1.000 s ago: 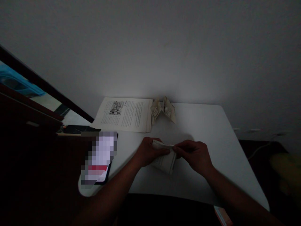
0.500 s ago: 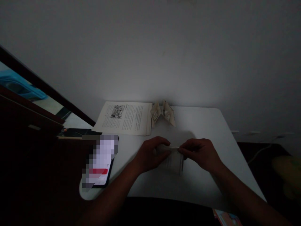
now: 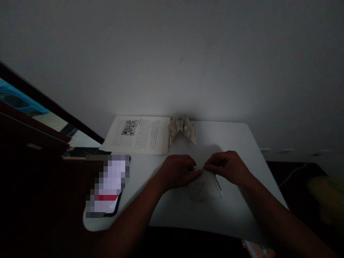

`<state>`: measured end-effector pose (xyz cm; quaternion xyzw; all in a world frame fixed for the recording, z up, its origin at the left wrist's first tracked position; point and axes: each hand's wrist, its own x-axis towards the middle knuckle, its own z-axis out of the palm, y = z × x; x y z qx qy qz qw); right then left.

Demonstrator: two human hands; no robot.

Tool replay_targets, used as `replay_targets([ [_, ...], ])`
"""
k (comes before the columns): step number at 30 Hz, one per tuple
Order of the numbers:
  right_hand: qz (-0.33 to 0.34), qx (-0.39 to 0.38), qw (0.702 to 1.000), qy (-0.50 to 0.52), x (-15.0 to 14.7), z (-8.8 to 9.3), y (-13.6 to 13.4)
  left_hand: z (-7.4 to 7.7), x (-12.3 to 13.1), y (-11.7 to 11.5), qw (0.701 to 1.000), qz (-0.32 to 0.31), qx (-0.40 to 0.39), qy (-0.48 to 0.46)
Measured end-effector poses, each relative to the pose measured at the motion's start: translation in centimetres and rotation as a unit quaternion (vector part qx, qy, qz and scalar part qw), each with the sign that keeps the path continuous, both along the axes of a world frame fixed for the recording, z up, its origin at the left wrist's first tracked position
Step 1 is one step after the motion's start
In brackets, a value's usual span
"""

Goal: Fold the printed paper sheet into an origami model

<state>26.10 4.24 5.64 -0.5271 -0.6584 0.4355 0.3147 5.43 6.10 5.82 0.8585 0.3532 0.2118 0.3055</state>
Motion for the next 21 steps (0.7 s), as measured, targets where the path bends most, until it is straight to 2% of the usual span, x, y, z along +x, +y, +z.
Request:
replay_targets([
  [5,-0.018,-0.029,0.999,0.027,0.5,-0.7,0.0,-0.9,0.5,-0.3,0.992,-0.039,-0.106,-0.053],
  [10,-0.011,-0.073,0.994,0.076,0.8,-1.1,0.2,-1.5,0.5,-0.3,0.978,-0.003,-0.178,-0.104],
  [14,-0.004,-0.088,0.988,0.126,0.6,-1.3,0.2,-1.6,0.5,-0.2,0.969,0.029,-0.192,-0.152],
  [21,-0.022,-0.087,0.986,0.14,0.1,-1.0,0.2,-2.1,0.8,-0.2,0.942,0.079,-0.2,-0.259],
])
